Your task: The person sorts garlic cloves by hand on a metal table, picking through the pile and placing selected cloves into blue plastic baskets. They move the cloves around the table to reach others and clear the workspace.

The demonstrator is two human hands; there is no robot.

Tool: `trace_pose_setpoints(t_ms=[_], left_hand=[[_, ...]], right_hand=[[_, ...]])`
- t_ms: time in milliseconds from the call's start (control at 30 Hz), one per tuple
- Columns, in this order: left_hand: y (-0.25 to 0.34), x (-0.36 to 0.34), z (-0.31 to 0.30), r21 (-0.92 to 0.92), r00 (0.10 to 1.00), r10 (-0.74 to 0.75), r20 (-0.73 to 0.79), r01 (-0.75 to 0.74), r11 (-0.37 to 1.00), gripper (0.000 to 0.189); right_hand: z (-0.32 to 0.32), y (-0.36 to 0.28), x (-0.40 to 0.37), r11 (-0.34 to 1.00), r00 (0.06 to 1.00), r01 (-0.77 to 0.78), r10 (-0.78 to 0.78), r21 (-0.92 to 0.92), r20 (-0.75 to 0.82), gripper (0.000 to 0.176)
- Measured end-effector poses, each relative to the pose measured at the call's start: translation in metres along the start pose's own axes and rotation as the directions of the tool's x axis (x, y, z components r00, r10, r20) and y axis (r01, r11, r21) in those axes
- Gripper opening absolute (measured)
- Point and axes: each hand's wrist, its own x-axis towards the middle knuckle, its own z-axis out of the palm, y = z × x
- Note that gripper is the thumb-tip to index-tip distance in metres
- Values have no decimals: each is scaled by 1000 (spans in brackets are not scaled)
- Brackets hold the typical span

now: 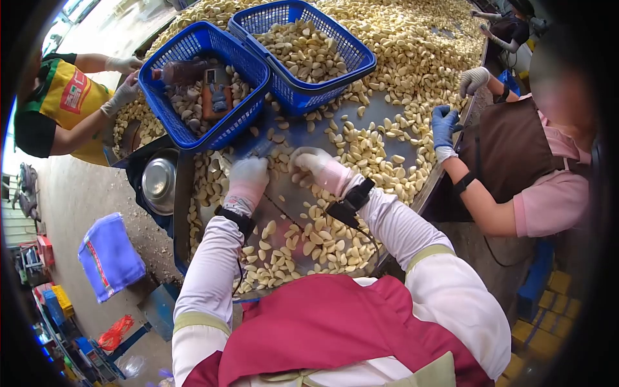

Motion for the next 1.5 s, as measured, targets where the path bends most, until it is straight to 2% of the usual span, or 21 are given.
trace_pose_setpoints(t_ms=[67,133,200,267,333,367,400,433,467,533,667,733,800,867,933,1167,1267,1367,1400,1433,1500], left_hand=[[5,2,-8,-8,999,-33,33,33,999,7],[19,0,-20,-433,999,31,-34,-43,900,12],[62,-12,-36,-787,981,117,152,49,614,24],[87,-21,-42,-847,996,68,56,11,532,21],[86,-32,-25,-795,991,-123,-46,38,605,15],[79,-41,-21,-675,996,2,-93,-64,735,12],[69,-53,-18,-531,985,131,-116,-173,830,10],[61,-66,-13,-449,972,175,-160,-229,864,8],[50,-72,-14,-402,973,154,-171,-212,891,10],[25,-73,-12,-389,976,-35,-217,-54,920,16],[14,-52,-22,-279,991,-87,-103,55,959,52],[12,-52,-18,-1,999,-20,-25,20,1000,63],[-7,-57,-18,4,993,-75,90,75,997,63],[-31,-69,-7,16,963,-269,-19,269,963,58],[-46,-76,-8,17,965,-261,-18,261,965,58],[-48,-78,-4,-4,953,-302,-3,302,953,64],[-35,-84,-25,-62,955,-293,-54,289,955,61],[-16,-105,-58,-286,983,-125,131,159,945,38],[-11,-116,-59,-294,950,-110,294,199,935,31],[-5,-129,-50,-255,975,-71,208,124,959,29],[0,-138,-37,-333,965,-126,229,200,921,29]], right_hand=[[-4,19,-8,992,994,-45,33,-116,-104,19],[-4,31,-23,988,978,-84,57,-128,-202,22],[-1,41,-33,998,968,-52,42,-34,-249,25],[-10,46,-35,943,990,-3,51,333,-135,28],[-32,35,-42,998,991,-34,26,-55,-131,32],[-50,38,-40,865,939,151,-276,-479,-203,34],[-60,37,-43,531,821,229,-555,-816,-132,37],[-73,36,-53,408,882,-59,-407,-911,-239,43],[-72,22,-65,220,886,-322,-273,-921,-375,50],[-48,33,-70,164,891,-446,-10,-880,-453,69],[18,53,-54,245,987,-130,120,-961,-103,71],[41,41,-46,292,986,137,52,-947,159,59],[40,25,-18,353,978,208,-106,-912,182,40],[29,12,25,450,939,177,-343,-876,14,28],[19,-1,53,241,850,189,-526,-952,36,23],[23,-2,89,-179,911,93,-381,-979,156,16],[6,-2,69,-46,948,172,-263,-984,178,20],[-14,6,33,468,936,314,-298,-826,187,20],[-13,7,21,683,954,290,-263,-671,145,20],[-17,6,7,909,995,-21,61,-415,84,19],[1,22,-6,959,985,-88,125,-270,122,20]])
